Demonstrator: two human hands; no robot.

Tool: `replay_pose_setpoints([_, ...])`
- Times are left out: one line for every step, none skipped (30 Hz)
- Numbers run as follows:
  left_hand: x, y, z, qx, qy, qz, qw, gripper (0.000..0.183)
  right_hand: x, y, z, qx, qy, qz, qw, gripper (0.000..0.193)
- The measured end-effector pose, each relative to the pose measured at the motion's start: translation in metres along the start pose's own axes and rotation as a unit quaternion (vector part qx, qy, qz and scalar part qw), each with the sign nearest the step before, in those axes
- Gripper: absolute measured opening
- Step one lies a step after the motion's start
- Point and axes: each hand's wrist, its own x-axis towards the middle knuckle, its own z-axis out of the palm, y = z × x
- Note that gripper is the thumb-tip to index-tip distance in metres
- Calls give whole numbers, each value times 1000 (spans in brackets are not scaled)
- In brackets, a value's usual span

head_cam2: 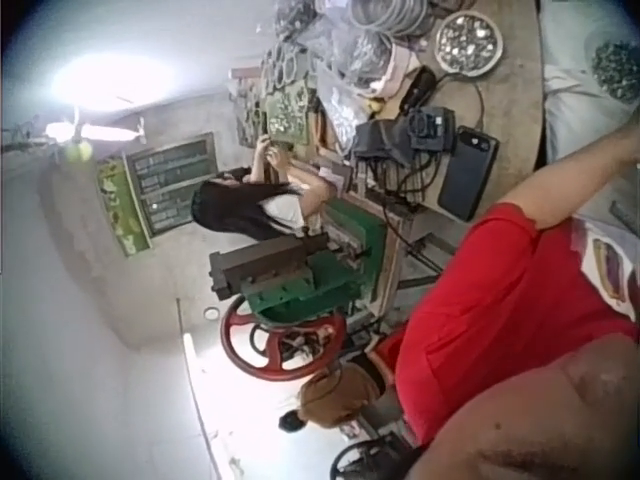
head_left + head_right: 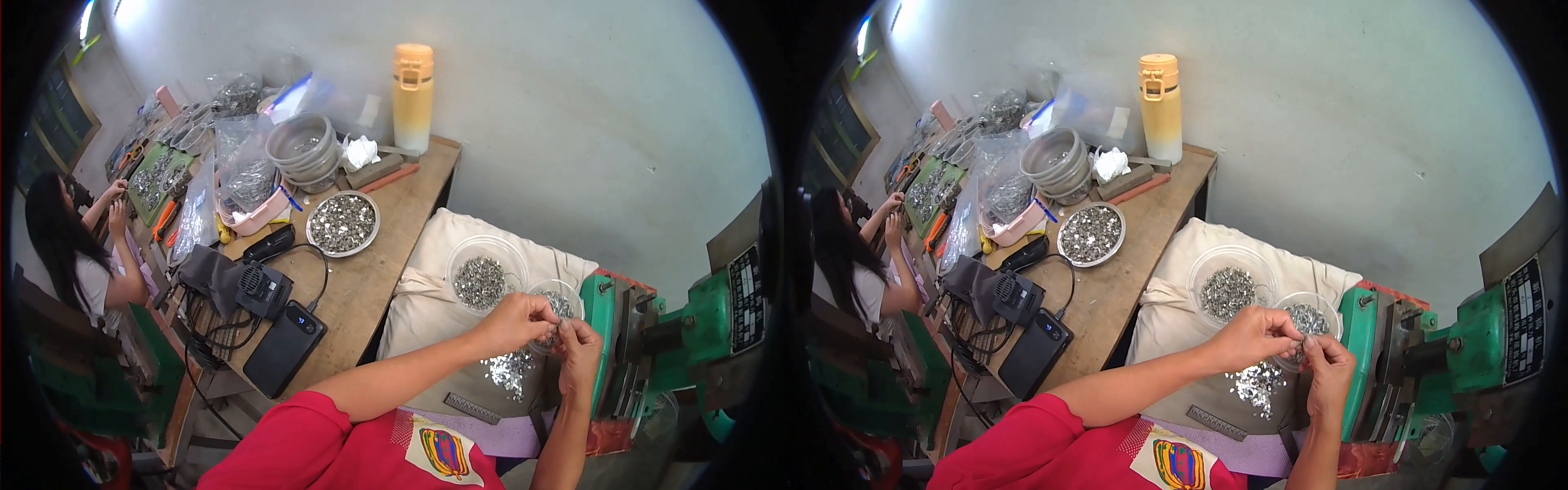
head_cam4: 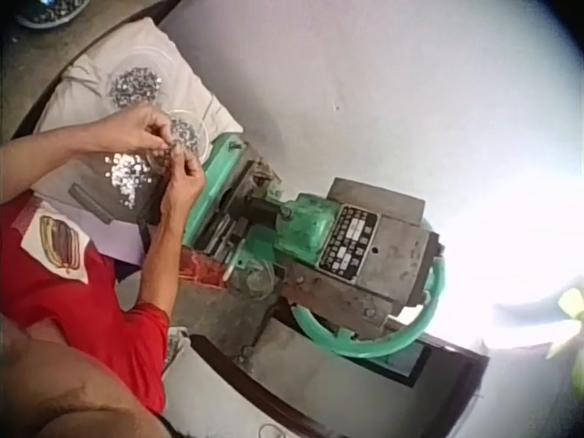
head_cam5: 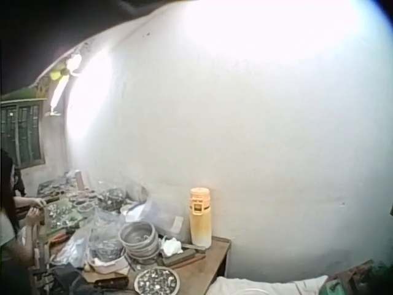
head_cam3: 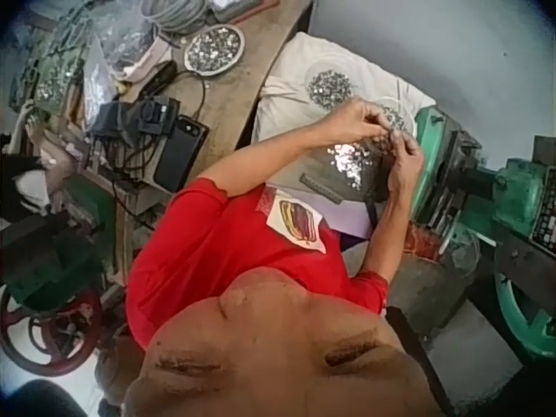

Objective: The person places small metal pieces into a metal strip by hand, then uses a manual press machine to secure them.

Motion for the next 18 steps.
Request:
replay_pose_setpoints([-1,1,0,-5,7,-1,1000,4,1,0,1,0,-6,-4,1000,12])
replay_pose_setpoints([-3,2,0,-11,16,-1,1000,3,2,-1,2,-5,-1,-5,1000,12])
replay_pose_setpoints([-4,-1,-1,-2,31,5,1000,3,3,0,5,-11,0,-4,1000,12])
replay_pose_setpoints([-3,-2,0,1,43,8,999,3,3,1,4,-10,-13,-5,1000,12])
replay_pose_setpoints([-3,-2,0,100,55,59,992,7,3,2,1,-27,12,-3,1000,11])
replay_pose_setpoints([-4,-1,-1,200,67,107,972,10,1,4,-1,-42,35,-1,999,10])
replay_pose_setpoints([-2,-3,1,240,79,126,959,15,0,7,-2,-48,60,-9,997,11])
replay_pose_setpoints([-5,-4,-2,244,94,123,957,15,-1,9,-3,-50,58,-15,997,11])
replay_pose_setpoints([-7,-4,-1,265,92,132,951,15,1,13,-4,-46,52,-31,997,12])
replay_pose_setpoints([-9,-4,-2,285,89,140,944,15,1,15,-3,-42,47,-47,997,13])
replay_pose_setpoints([-12,-5,-2,298,90,149,939,16,1,17,-2,-43,35,-44,997,13])
replay_pose_setpoints([-17,-4,-3,299,99,147,938,16,1,17,-1,-64,38,-58,996,14])
replay_pose_setpoints([-24,-2,-3,293,95,159,938,15,2,18,0,-84,43,-72,993,15])
replay_pose_setpoints([-30,0,-3,286,89,171,938,15,4,19,2,-84,36,-71,993,15])
replay_pose_setpoints([-37,5,-3,294,73,160,940,15,4,20,1,-92,33,-78,992,16])
replay_pose_setpoints([-43,5,-3,293,78,157,940,15,3,21,2,-99,32,-85,991,17])
replay_pose_setpoints([-50,4,-2,296,75,165,938,14,1,22,3,-100,26,-82,991,17])
replay_pose_setpoints([-56,4,-3,300,72,175,935,14,-1,20,4,-106,31,-90,990,17])
